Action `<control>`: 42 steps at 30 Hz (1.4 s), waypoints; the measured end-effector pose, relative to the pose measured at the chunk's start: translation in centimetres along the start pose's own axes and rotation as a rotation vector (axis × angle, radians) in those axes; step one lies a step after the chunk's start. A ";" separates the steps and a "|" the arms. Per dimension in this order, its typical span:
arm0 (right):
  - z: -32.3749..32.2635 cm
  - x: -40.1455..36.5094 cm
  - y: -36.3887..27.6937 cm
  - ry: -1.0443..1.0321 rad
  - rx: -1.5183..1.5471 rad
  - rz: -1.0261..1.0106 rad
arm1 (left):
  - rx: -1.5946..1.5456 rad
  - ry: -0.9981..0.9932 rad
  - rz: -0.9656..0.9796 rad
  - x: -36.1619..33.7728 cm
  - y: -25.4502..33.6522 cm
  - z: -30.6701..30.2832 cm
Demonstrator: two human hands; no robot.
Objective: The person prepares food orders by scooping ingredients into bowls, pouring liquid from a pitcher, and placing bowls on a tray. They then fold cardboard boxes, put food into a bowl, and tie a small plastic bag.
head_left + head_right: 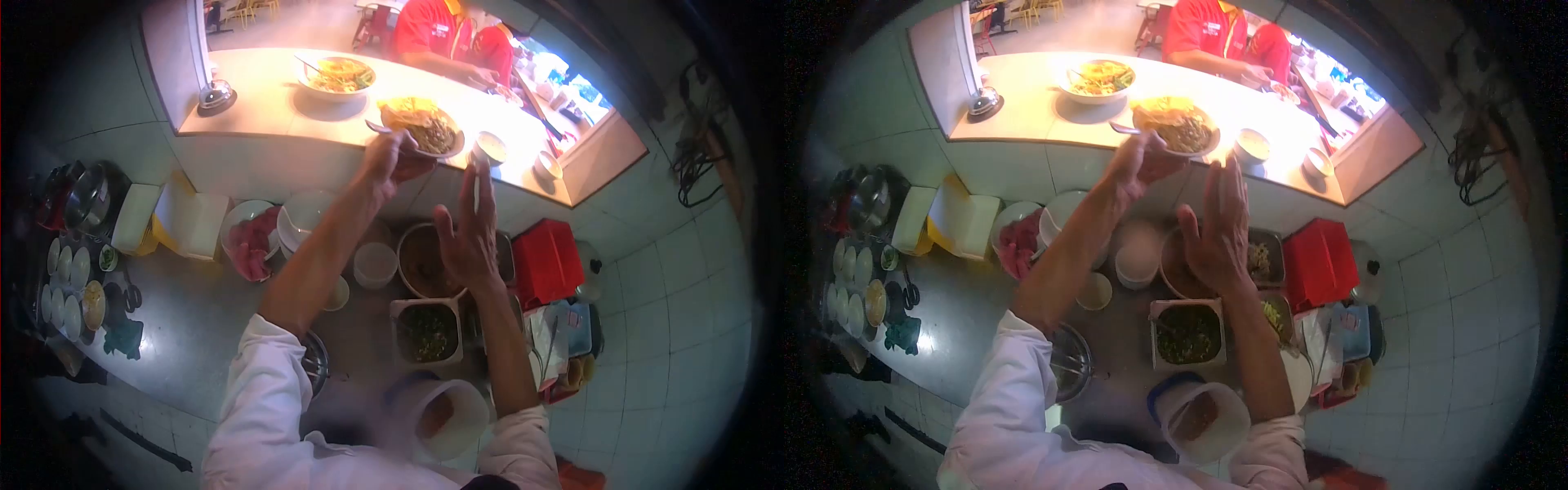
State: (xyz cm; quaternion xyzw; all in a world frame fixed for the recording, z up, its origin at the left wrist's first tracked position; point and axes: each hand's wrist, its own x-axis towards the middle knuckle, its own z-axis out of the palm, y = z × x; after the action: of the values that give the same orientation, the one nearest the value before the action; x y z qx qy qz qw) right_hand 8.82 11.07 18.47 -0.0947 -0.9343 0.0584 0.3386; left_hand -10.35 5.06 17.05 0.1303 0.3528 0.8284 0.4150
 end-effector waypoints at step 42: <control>7.2 -0.9 -2.2 0.167 0.318 -0.139 | -0.555 -0.124 -0.040 -12.4 -7.6 -5.3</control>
State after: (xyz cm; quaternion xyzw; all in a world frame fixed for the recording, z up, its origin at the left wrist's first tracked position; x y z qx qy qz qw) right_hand 4.57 8.46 12.83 0.0201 -0.8862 0.1740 0.4290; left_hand -0.82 -4.08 8.93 0.0553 0.0889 0.8754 0.4720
